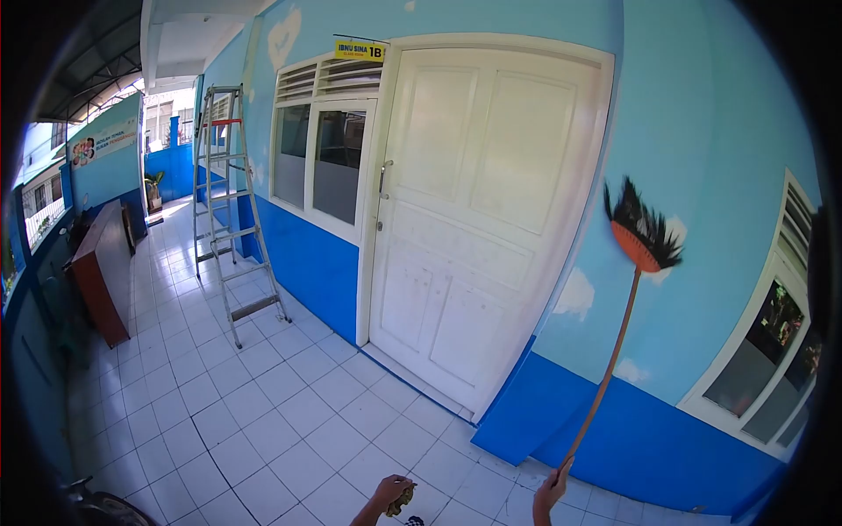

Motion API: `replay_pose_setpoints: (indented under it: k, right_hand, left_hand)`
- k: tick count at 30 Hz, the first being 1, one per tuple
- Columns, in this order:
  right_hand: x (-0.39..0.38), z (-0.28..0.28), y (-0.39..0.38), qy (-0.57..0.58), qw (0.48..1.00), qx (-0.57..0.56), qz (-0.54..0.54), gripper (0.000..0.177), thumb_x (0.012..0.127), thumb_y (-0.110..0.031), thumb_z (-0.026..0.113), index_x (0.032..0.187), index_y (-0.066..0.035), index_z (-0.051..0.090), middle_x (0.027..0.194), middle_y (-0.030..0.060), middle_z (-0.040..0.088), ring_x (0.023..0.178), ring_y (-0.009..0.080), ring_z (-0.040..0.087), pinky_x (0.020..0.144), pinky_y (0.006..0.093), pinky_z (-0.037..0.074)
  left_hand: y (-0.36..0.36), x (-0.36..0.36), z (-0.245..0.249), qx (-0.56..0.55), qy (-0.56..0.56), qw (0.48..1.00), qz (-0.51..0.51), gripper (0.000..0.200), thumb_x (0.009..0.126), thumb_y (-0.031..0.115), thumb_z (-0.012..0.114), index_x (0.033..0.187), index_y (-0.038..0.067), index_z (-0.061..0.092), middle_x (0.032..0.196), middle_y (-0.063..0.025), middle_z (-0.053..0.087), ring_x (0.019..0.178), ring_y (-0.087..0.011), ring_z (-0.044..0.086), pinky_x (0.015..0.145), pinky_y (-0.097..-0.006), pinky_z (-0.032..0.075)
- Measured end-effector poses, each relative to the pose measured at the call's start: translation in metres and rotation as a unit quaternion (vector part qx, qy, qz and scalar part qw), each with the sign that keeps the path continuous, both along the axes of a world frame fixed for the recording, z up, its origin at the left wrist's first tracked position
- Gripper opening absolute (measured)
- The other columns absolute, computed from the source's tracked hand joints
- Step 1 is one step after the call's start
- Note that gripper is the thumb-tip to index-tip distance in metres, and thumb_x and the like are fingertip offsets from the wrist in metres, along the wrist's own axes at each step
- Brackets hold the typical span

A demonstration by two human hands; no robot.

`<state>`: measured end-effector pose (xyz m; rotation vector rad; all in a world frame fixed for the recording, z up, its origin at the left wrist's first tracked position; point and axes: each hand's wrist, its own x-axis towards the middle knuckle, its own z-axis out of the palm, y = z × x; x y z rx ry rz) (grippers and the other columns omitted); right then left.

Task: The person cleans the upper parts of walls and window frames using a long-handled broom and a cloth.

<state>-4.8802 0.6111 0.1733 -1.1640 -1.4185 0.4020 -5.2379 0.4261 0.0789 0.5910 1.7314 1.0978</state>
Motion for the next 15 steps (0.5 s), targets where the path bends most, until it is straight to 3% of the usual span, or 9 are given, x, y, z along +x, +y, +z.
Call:
replay_pose_setpoints:
  k: [1,2,3,5,7,10,12,14,15]
  right_hand:
    - [-0.023,-0.020,-0.048,-0.016,0.999,-0.016,-0.025,0.054,0.100,-0.005,0.045,0.153,-0.006,0.033,0.136,0.0081,0.059,0.063,0.0083,0.039,0.056,0.0235,0.039]
    - [-0.042,-0.016,-0.091,-0.072,0.995,0.027,-0.060,0.044,0.101,-0.020,0.048,0.138,0.003,0.051,0.120,0.0208,0.066,0.085,0.0273,0.065,0.074,0.0360,0.053]
    - [-0.049,-0.015,-0.102,-0.038,0.994,-0.106,0.010,0.056,0.103,-0.026,0.047,0.154,-0.012,0.030,0.156,0.0185,0.034,0.126,0.0323,0.053,0.096,0.0368,0.047]
    - [-0.085,0.009,-0.080,0.024,1.000,-0.007,-0.004,0.054,0.102,-0.033,0.050,0.151,-0.012,0.040,0.150,0.0186,0.044,0.134,0.0278,0.048,0.108,0.0329,0.038]
    - [-0.107,0.034,-0.007,0.141,0.989,-0.046,-0.010,0.053,0.101,-0.007,0.047,0.152,-0.005,0.035,0.125,0.0069,0.062,0.063,0.0061,0.039,0.053,0.0225,0.036]
    - [-0.145,0.178,0.085,0.160,0.983,0.090,0.017,0.050,0.103,-0.013,0.047,0.152,-0.010,0.037,0.065,-0.0042,0.042,0.047,0.0037,0.030,0.037,0.0248,0.027]
    - [-0.166,0.283,0.136,0.166,0.976,0.135,0.050,0.049,0.105,-0.017,0.046,0.153,-0.016,0.036,0.056,-0.0041,0.036,0.040,0.0035,0.028,0.033,0.0249,0.025]
    - [-0.204,0.391,0.166,0.205,0.967,0.131,0.080,0.050,0.105,-0.018,0.045,0.154,-0.022,0.034,0.055,-0.0046,0.036,0.038,0.0038,0.027,0.032,0.0241,0.024]
    - [-0.222,0.434,0.190,0.192,0.968,0.150,0.062,0.051,0.105,-0.016,0.045,0.154,-0.024,0.033,0.056,-0.0045,0.037,0.039,0.0042,0.028,0.032,0.0237,0.024]
  left_hand:
    - [0.000,-0.014,-0.010,-0.020,0.015,1.000,0.001,0.037,0.090,0.035,0.069,0.108,0.002,0.070,0.096,-0.0117,0.072,0.080,-0.0186,0.068,0.073,-0.0327,0.055]
    - [-0.006,-0.026,-0.014,0.011,-0.031,0.999,0.019,0.039,0.088,0.037,0.070,0.107,0.003,0.070,0.096,-0.0123,0.072,0.081,-0.0190,0.068,0.074,-0.0324,0.055]
    - [-0.009,-0.041,-0.015,0.043,-0.073,0.996,0.037,0.041,0.087,0.039,0.071,0.107,0.003,0.071,0.096,-0.0128,0.072,0.082,-0.0195,0.069,0.075,-0.0321,0.055]
    - [-0.013,-0.073,-0.017,-0.004,0.008,1.000,0.026,0.038,0.090,0.036,0.069,0.109,0.004,0.070,0.093,-0.0099,0.071,0.078,-0.0179,0.065,0.069,-0.0332,0.055]
    - [0.001,-0.101,-0.013,-0.048,0.074,0.996,0.004,0.039,0.090,0.036,0.069,0.112,0.004,0.070,0.093,-0.0106,0.071,0.078,-0.0176,0.065,0.068,-0.0326,0.055]
    - [0.010,-0.132,0.013,0.000,0.013,0.999,0.033,0.037,0.091,0.034,0.068,0.111,0.002,0.069,0.093,-0.0112,0.070,0.077,-0.0178,0.065,0.065,-0.0328,0.054]
    - [0.023,-0.148,0.009,0.026,0.003,0.999,0.044,0.036,0.092,0.031,0.067,0.109,0.000,0.069,0.092,-0.0113,0.070,0.076,-0.0178,0.065,0.065,-0.0332,0.054]
    - [0.034,-0.161,0.018,0.182,-0.153,0.966,0.104,0.037,0.098,0.024,0.056,0.064,0.007,0.053,0.052,-0.0029,0.045,0.039,-0.0124,0.040,0.034,-0.0289,0.032]
    - [0.036,-0.174,0.030,0.183,-0.186,0.959,0.109,0.035,0.099,0.020,0.054,0.066,0.007,0.054,0.055,-0.0033,0.049,0.046,-0.0117,0.044,0.040,-0.0279,0.034]
